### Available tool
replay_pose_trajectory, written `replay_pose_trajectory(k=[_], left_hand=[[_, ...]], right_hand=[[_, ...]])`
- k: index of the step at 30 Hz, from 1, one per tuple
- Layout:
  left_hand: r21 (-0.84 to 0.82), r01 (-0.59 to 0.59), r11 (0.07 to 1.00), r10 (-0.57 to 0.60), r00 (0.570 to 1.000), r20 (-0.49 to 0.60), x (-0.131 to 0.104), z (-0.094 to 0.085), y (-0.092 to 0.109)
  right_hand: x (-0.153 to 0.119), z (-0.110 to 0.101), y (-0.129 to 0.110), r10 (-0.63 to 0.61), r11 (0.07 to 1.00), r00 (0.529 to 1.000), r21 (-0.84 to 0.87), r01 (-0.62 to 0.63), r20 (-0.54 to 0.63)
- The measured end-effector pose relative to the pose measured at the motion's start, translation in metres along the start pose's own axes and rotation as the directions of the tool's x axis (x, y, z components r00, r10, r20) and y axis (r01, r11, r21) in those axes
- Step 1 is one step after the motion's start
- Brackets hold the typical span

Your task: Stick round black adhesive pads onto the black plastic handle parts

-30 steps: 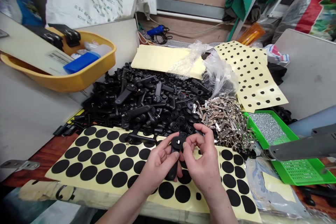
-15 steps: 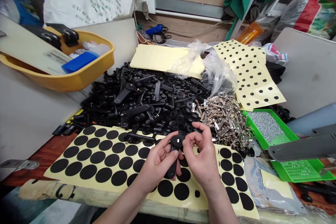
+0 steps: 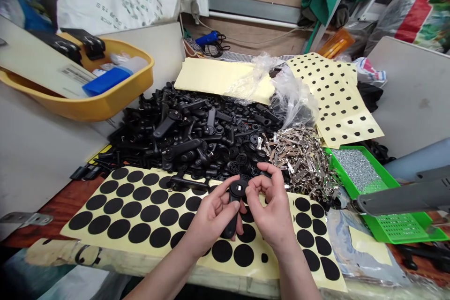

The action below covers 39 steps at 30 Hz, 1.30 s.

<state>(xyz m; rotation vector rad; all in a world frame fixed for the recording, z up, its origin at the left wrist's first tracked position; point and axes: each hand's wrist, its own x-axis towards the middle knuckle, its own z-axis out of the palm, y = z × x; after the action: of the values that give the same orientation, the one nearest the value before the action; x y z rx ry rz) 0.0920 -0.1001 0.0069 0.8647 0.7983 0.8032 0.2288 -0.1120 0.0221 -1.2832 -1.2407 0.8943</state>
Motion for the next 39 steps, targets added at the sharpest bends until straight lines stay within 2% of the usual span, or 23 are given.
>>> replay_pose_trajectory(k=[22,29,35,39], left_hand=[[0.010,0.031,0.999,-0.031,0.999,0.022,0.0002,-0.0007,-0.0008],[0.007,0.015,1.000,-0.016,1.000,0.027,0.0013,-0.0023,-0.0010],[0.009,0.022,1.000,-0.022,0.999,0.023,0.0005,-0.0012,-0.0012],[0.014,0.027,1.000,-0.027,0.999,0.024,-0.0004,-0.0005,-0.0004]], right_hand=[[-0.0028,-0.0026,0.0010,-0.005,0.997,1.000,0.079,0.005,-0.008],[-0.0040,-0.0027,-0.0043,0.000,0.985,0.996,0.171,0.016,-0.092],[-0.0025,-0.0056,-0.0001,0.011,0.992,1.000,0.124,-0.010,-0.004],[-0.0023,-0.0028,-0.0006,0.018,0.991,1.000,0.135,-0.017,-0.010]])
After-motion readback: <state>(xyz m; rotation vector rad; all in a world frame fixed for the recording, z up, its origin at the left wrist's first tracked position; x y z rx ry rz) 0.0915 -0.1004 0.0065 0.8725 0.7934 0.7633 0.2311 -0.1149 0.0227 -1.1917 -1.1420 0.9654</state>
